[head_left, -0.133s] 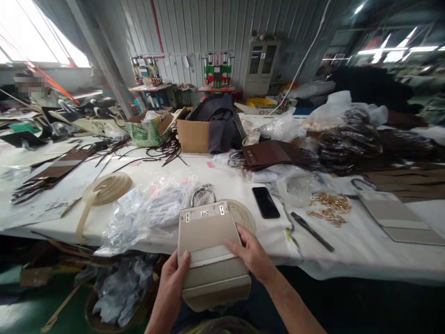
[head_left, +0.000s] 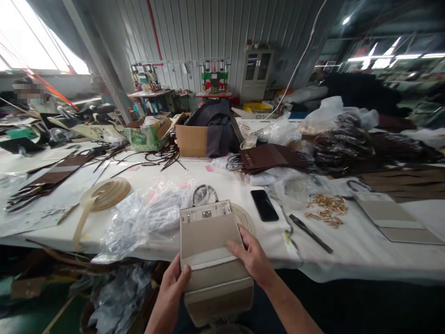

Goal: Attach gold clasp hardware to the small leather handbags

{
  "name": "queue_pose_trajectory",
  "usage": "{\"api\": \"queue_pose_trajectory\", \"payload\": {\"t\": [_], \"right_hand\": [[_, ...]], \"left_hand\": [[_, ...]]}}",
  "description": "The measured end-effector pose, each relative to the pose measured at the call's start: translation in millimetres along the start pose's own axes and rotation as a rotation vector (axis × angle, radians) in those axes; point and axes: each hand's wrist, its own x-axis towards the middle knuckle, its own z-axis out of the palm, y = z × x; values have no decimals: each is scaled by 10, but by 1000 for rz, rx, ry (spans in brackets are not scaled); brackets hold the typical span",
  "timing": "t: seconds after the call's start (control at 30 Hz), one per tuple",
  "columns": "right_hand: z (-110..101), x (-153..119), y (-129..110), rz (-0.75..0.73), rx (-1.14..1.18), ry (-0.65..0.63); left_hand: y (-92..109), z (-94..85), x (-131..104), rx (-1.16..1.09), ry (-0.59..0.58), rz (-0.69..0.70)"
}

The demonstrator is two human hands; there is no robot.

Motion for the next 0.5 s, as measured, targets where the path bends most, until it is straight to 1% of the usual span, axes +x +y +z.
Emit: {"api": "queue_pose_trajectory", "payload": {"t": [0.07,0.1,0.13,0.2,0.23,0.27,0.3,0.37,0.43,0.5], "right_hand": [[-8,-28,-12,-58,-42,65],[-7,-45,-23,-84,-65,102],[-1,-61,-34,-105,-86,137],[17,-91,-44,-128,-111,178],[27,-105,-40,-131,-116,185],[34,-119,-29,-129,-117,190],[34,-132,-12,-124,-116,200],[0,-146,37,-111,-111,251],[-99,-125,87,-100,-125,326],[-249,-56,117,-90,-191,384]], "left_hand": [[-82,-63,14,25,-59,43],[-137,-97,28,32,-61,46],[-194,-129,44,38,-42,37],[-288,-175,73,70,39,10],[-317,-182,78,97,58,0],[-333,-172,75,124,46,-7],[-339,-145,63,142,6,-8],[-341,-46,25,132,-123,-11],[-354,73,7,51,-187,17],[-363,144,35,-9,-234,9]]}}
